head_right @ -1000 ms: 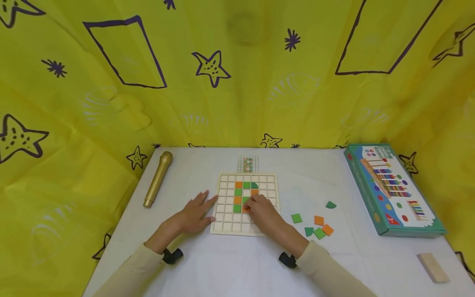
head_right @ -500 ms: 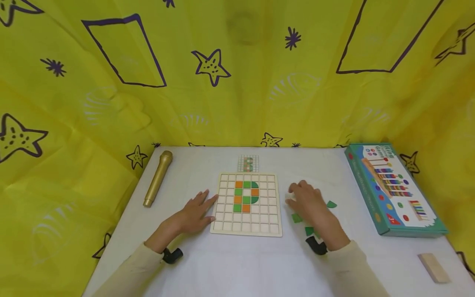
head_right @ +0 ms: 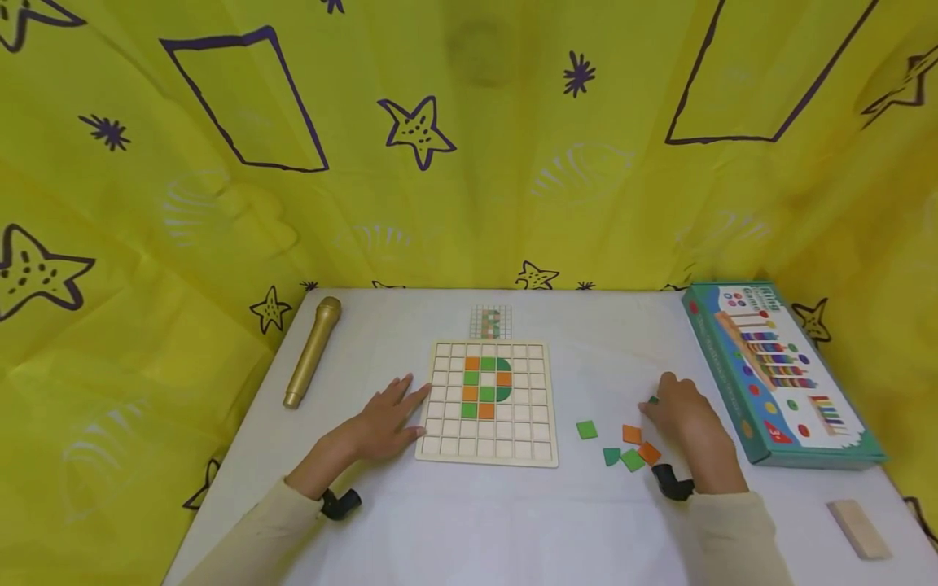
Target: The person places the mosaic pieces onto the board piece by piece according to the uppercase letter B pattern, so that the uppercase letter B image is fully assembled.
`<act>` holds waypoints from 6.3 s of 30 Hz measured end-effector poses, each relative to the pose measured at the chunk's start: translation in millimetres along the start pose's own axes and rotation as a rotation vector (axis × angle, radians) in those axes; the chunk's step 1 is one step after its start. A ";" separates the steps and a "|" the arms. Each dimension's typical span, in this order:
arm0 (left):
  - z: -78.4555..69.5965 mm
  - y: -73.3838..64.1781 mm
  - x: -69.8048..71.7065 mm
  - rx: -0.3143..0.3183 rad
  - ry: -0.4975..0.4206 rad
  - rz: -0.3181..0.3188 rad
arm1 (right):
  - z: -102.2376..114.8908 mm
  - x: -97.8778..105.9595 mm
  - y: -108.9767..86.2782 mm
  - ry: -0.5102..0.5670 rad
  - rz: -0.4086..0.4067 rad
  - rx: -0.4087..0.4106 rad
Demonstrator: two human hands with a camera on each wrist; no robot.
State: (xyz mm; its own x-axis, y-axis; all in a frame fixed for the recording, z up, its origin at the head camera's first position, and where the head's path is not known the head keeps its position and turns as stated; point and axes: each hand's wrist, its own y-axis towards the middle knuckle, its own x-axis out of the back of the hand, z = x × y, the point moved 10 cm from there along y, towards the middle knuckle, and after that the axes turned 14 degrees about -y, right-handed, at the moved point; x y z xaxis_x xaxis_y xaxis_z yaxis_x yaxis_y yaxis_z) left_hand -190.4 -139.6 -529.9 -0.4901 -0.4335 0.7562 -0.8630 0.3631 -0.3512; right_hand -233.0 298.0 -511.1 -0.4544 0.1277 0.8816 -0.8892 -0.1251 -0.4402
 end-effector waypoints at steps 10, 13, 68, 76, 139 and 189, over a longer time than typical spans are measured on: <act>-2.1 -1.4 1.5 -0.001 -0.004 0.002 | 30.4 -3.2 7.1 0.075 -0.174 0.167; -3.1 -1.9 1.9 -0.006 -0.007 0.000 | 42.4 -5.7 9.3 0.138 -0.194 0.216; -0.1 0.1 0.1 -0.004 0.005 -0.005 | 222.3 -35.7 -3.9 0.109 -0.367 0.313; -1.9 -0.4 0.5 -0.006 0.009 -0.007 | 222.0 -33.8 -8.7 0.083 -0.390 0.327; -0.1 0.7 -0.6 -0.003 0.007 0.003 | 100.7 -18.9 -1.0 0.106 -0.369 0.186; -2.0 1.2 1.7 0.014 0.022 0.009 | 208.0 -13.2 -22.7 0.035 -0.422 0.416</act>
State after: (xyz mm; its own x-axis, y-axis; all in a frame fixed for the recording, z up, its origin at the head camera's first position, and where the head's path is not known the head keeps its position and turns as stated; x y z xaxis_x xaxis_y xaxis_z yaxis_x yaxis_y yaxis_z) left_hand -192.1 -138.3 -528.0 -0.4953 -0.4116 0.7650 -0.8602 0.3555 -0.3656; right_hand -195.6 94.5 -477.4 -0.0744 0.2819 0.9565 -0.9005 -0.4311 0.0571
